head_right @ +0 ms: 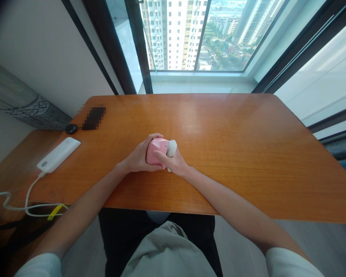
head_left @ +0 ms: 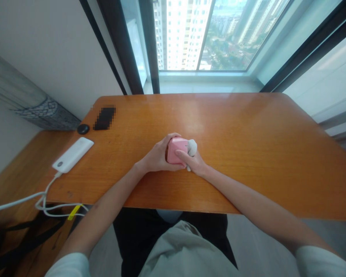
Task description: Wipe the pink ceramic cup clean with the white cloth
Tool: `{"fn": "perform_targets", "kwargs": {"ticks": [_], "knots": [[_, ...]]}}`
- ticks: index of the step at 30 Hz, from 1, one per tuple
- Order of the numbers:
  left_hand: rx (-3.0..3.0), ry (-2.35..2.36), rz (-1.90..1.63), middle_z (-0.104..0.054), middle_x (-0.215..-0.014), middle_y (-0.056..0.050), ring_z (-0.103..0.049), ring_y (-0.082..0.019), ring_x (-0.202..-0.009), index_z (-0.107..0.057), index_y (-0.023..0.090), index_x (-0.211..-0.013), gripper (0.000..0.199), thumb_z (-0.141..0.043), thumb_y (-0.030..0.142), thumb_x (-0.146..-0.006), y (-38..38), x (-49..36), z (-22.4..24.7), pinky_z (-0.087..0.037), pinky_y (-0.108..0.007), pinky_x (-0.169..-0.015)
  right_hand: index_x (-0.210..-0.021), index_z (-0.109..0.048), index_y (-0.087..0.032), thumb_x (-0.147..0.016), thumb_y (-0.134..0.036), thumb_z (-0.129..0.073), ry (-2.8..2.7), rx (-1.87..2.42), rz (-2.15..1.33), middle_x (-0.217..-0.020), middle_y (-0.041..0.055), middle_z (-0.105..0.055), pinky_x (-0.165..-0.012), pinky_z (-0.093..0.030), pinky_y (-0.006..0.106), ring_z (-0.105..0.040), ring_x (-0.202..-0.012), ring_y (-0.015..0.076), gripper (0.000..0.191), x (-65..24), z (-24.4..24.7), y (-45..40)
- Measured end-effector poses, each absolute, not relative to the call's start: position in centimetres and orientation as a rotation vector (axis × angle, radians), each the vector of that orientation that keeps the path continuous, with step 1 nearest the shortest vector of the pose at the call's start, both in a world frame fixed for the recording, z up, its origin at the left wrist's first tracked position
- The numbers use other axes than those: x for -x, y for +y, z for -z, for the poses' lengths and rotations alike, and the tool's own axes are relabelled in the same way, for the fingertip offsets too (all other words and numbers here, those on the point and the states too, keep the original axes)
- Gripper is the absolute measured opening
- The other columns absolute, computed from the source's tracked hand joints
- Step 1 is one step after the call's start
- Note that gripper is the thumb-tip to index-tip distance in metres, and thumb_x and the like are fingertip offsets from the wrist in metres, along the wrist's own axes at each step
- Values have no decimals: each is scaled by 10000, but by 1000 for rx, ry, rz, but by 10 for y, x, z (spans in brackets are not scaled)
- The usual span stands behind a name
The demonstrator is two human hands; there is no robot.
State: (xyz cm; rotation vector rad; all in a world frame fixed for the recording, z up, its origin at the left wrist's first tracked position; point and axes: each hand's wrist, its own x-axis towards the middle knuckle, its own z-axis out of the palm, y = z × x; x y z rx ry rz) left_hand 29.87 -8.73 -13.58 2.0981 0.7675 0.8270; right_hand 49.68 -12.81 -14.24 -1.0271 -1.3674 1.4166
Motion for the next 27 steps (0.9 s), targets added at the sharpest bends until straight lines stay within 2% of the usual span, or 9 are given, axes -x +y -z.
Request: {"fn": "perform_targets", "kwargs": {"ticks": [4, 9, 13, 16, 20, 22, 24, 27], "knots": [[-1973, 800, -771, -710, -1406, -115, -740, -318, -1168, -503, 269, -1495, 976, -1004, 542, -703, -86, -301, 135, -616, -461, -1003, -886, -615, -236, -866, -767, -775, -1371, 1045, -1403, -527, -78, -534, -290, -345, 218, -417, -346, 82, 554, -497, 143, -127], [-1901, 790, -719, -738, -1355, -101, -745, -310, -1129, -516, 264, -1503, 921, -963, 549, -750, -84, -300, 137, -623, -456, -968, -983, -618, -235, -823, -747, -830, -1352, 1061, -1406, -541, -86, -556, -278, -354, 215, -441, -340, 89, 577, -496, 140, -128], [-1899, 788, -723, -723, -1379, -115, -746, -321, -1150, -500, 254, -1533, 932, -948, 564, -777, -84, -299, 141, -624, -483, -1010, -898, -612, -233, -845, -767, -801, -1358, 1053, -1415, -504, -82, -536, -281, -341, 212, -425, -334, 85, 568, -496, 139, -129], [-1988, 736, -808, -638, -1520, -149, -702, -372, -1311, -414, 287, -1630, 1076, -969, 595, -761, -84, -297, 146, -594, -560, -1132, -898, -633, -222, -856, -749, -806, -1335, 997, -1444, -508, -76, -546, -292, -332, 212, -409, -341, 80, 556, -496, 138, -127], [-2317, 565, -902, -389, -1760, -197, -458, -470, -1615, -252, 357, -1738, 1389, -1048, 637, -635, -77, -290, 154, -460, -682, -1306, -869, -647, -212, -821, -766, -825, -1285, 972, -1419, -493, -69, -526, -301, -286, 206, -426, -371, 86, 584, -495, 136, -124], [-2443, 506, -904, -329, -1798, -216, -381, -477, -1669, -190, 357, -1763, 1425, -1038, 646, -655, -73, -287, 158, -421, -705, -1336, -841, -633, -216, -805, -781, -827, -1261, 985, -1419, -473, -74, -506, -291, -254, 207, -417, -360, 85, 598, -495, 136, -123], [-2510, 500, -920, -360, -1780, -221, -409, -460, -1658, -172, 352, -1766, 1374, -1009, 637, -714, -72, -287, 160, -439, -699, -1327, -824, -625, -219, -813, -774, -821, -1251, 976, -1444, -464, -76, -506, -282, -243, 210, -406, -338, 83, 589, -495, 136, -122], [-2524, 561, -947, -496, -1673, -199, -537, -424, -1564, -237, 329, -1737, 1248, -978, 603, -771, -74, -288, 158, -499, -655, -1288, -774, -610, -221, -838, -761, -804, -1260, 950, -1461, -455, -68, -512, -280, -248, 214, -392, -318, 78, 577, -495, 137, -121]]}}
